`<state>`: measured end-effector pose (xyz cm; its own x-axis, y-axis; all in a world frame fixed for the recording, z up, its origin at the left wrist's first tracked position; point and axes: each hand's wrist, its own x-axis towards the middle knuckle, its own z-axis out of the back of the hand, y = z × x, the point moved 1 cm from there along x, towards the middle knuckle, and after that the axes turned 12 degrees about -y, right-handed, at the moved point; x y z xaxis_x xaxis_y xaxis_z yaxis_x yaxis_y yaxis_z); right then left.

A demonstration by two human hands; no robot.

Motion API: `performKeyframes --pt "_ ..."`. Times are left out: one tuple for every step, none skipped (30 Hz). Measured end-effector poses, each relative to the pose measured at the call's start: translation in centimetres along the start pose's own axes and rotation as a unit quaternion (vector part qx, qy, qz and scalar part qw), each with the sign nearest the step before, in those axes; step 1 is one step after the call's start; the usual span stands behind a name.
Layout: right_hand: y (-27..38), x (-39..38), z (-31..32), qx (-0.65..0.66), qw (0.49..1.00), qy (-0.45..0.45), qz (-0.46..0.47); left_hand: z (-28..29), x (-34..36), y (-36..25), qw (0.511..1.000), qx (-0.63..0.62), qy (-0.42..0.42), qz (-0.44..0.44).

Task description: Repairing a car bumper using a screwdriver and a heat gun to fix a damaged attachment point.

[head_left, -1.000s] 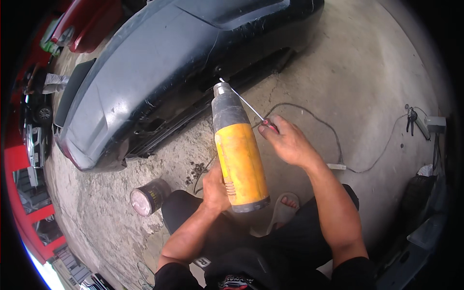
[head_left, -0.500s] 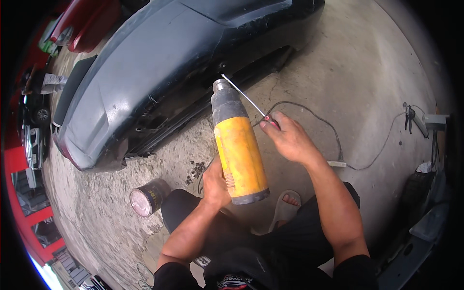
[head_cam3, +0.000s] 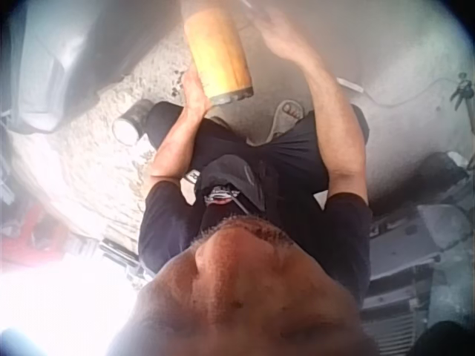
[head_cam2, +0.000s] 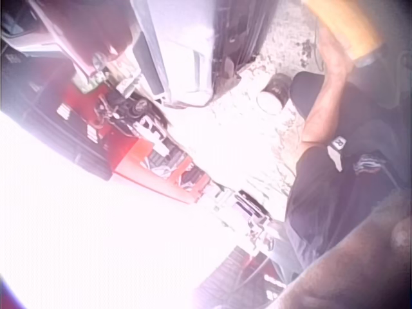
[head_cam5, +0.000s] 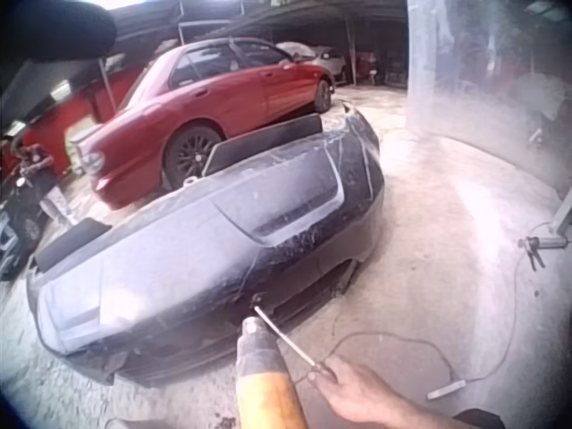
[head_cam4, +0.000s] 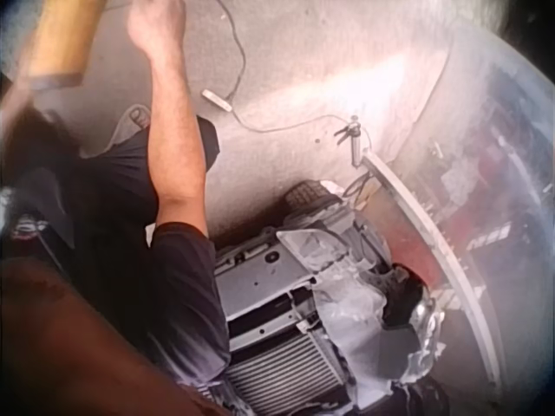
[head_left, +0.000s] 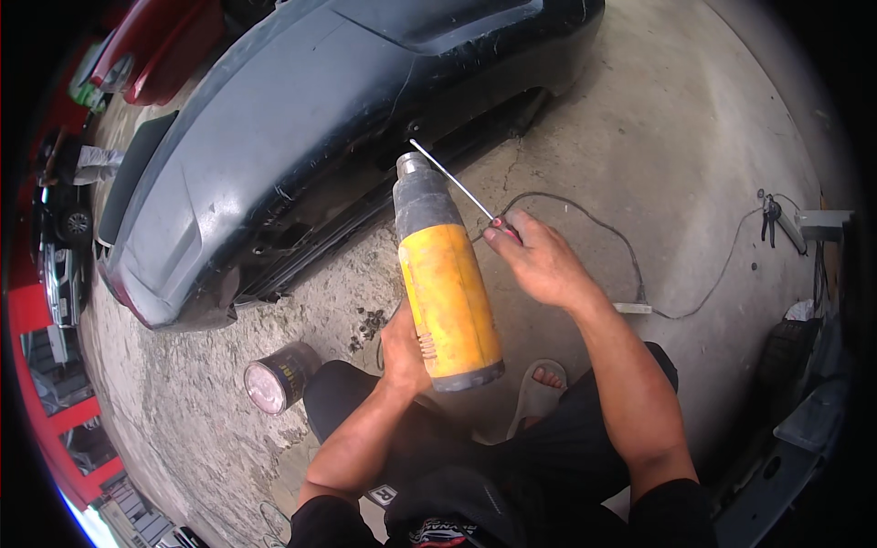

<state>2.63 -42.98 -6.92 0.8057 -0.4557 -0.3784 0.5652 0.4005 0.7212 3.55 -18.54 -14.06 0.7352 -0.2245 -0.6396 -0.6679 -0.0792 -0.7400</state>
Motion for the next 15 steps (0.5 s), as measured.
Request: performKeyframes --pt "0.05 0.02 -0.03 0.000 1.000 0.001 -0.003 0.15 0.15 0.20 1.000 0.000 0.000 0.000" --pt "0.06 0.03 -0.07 0.000 1.000 0.002 -0.007 0.20 0.26 0.29 1.000 0.023 -0.003 -0.010" --pt "0.10 0.04 -0.09 0.000 1.000 0.002 -0.007 0.22 0.31 0.31 0.999 0.046 -0.006 -0.019" --pt "0.15 0.04 -0.09 -0.001 1.000 0.003 -0.014 0.19 0.19 0.32 0.999 0.046 -0.006 -0.019" --pt "0.16 0.06 -0.13 -0.003 1.000 0.005 -0.021 0.02 -0.08 0.15 0.986 0.143 -0.010 -0.079" --pt "0.14 0.10 -0.19 -0.003 1.000 0.005 -0.021 -0.06 -0.25 0.04 0.961 0.239 -0.013 -0.137" --pt "0.09 0.15 -0.28 -0.006 1.000 0.006 -0.023 -0.01 -0.24 0.09 0.961 0.238 -0.013 -0.137" --pt "0.07 0.18 -0.35 -0.008 1.000 0.008 -0.025 0.05 -0.22 0.12 0.957 0.251 -0.011 -0.148" --pt "0.11 0.18 -0.35 -0.008 1.000 0.008 -0.025 0.10 -0.21 0.14 0.951 0.264 -0.008 -0.159" --pt "0.17 0.17 -0.33 -0.006 1.000 0.011 -0.025 0.09 -0.29 0.05 0.951 0.263 -0.009 -0.159" --pt "0.18 0.16 -0.33 -0.004 1.000 0.013 -0.025 0.04 -0.43 -0.10 0.946 0.278 -0.011 -0.169" --pt "0.14 0.14 -0.36 -0.005 1.000 0.013 -0.026 0.01 -0.49 -0.18 0.940 0.292 -0.013 -0.178" --pt "0.09 0.11 -0.41 -0.005 1.000 0.010 -0.026 0.00 -0.46 -0.10 0.940 0.291 -0.012 -0.178" --pt "0.12 0.09 -0.45 -0.005 1.000 0.007 -0.025 0.04 -0.42 0.01 0.945 0.278 -0.014 -0.171" --pt "0.31 0.03 -0.35 -0.005 1.000 0.008 -0.024 0.11 -0.37 0.11 0.950 0.265 -0.016 -0.165"
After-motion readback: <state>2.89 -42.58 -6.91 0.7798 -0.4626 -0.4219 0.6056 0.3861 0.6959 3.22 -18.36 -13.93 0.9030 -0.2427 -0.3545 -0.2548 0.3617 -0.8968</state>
